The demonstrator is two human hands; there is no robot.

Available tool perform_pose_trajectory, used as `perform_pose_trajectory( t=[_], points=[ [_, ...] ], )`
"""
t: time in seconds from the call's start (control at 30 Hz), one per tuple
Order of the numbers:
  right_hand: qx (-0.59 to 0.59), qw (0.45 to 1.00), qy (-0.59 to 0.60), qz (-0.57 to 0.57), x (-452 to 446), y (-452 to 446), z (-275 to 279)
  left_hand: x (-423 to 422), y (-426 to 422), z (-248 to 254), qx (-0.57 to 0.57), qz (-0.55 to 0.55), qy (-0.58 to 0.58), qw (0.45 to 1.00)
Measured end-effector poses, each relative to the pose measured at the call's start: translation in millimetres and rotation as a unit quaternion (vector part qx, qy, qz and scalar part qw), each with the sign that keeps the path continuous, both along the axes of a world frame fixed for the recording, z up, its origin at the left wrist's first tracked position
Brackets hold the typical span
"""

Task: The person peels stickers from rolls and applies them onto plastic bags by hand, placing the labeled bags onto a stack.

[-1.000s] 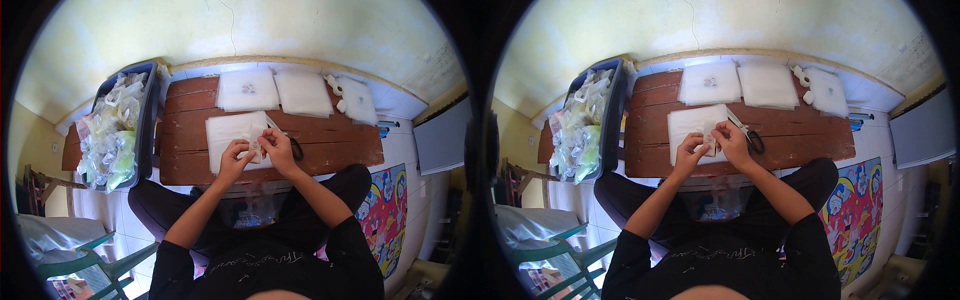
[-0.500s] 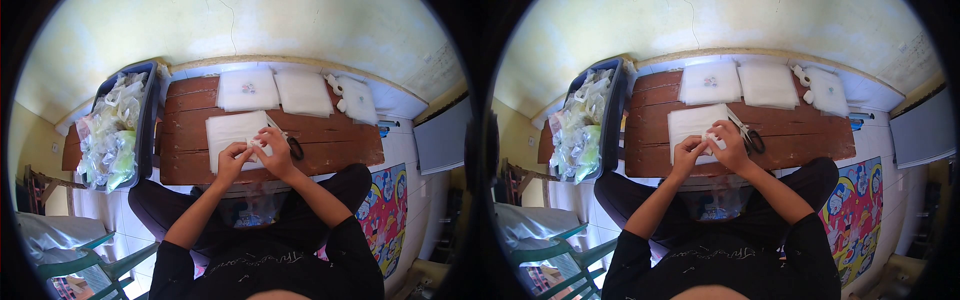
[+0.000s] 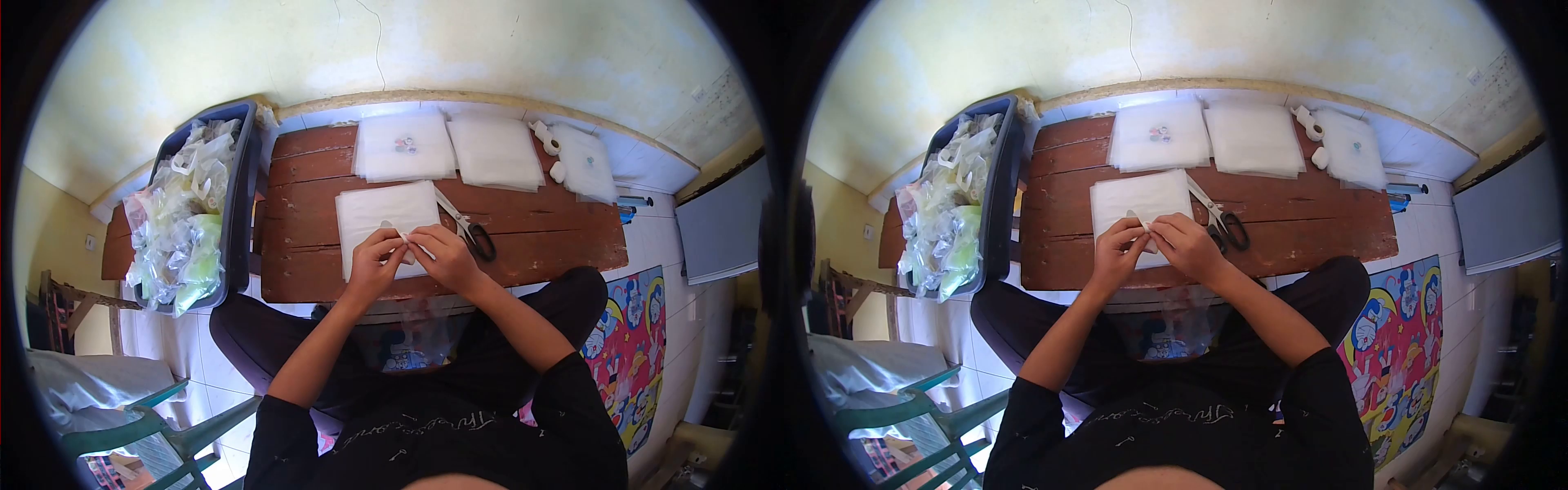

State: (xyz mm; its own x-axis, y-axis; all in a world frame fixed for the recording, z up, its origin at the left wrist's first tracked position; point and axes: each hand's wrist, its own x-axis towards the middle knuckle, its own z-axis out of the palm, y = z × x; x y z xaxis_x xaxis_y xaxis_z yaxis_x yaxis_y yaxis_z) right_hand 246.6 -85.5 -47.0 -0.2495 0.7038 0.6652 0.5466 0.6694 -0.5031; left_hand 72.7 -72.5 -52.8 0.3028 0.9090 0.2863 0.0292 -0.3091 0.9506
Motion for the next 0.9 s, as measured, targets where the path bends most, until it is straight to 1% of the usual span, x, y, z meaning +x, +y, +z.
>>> perform_pose_trajectory(
  t=[0.13, 0.37, 0.47, 0.53, 0.6, 0.67, 0.7, 0.77, 0.8, 0.87, 0.9],
  points=[
    [0.035, 0.999, -0.036, 0.003, 1, -1, -1, 0, -1, 1, 0.016, 0.002, 0.020, 1.000],
    [0.043, 0.998, -0.048, -0.005, 0, 0, -5, 2, -2, 1, 0.014, 0.010, 0.027, 0.999],
    [0.029, 0.999, -0.026, -0.012, -1, 1, -6, 4, -2, 2, -0.013, 0.006, 0.006, 1.000],
    [-0.006, 1.000, 0.013, -0.022, -2, 1, -3, 3, 0, 2, -0.024, 0.000, 0.008, 1.000],
    [0.003, 0.999, 0.015, -0.032, -1, 1, 0, 2, 2, 3, -0.035, -0.007, 0.010, 0.999],
    [0.011, 0.999, 0.018, -0.041, 0, 2, 2, 1, 2, 3, 0.007, 0.033, 0.053, 0.998],
    [0.012, 0.998, 0.032, -0.053, 1, 2, 3, 0, 2, 3, 0.007, 0.034, 0.053, 0.998],
    [0.014, 0.997, 0.045, -0.063, 1, 2, 4, -3, 6, 0, -0.012, 0.076, 0.021, 0.997],
    [-0.001, 0.995, 0.059, -0.082, 1, 1, 4, -9, 11, -2, -0.012, 0.077, 0.021, 0.997],
    [-0.016, 0.992, 0.072, -0.101, 2, 2, 2, -28, 26, -10, 0.020, 0.116, 0.100, 0.988],
    [-0.036, 0.990, 0.094, -0.099, 2, 3, -4, -38, 33, -16, 0.020, 0.116, 0.100, 0.988]
  ],
)
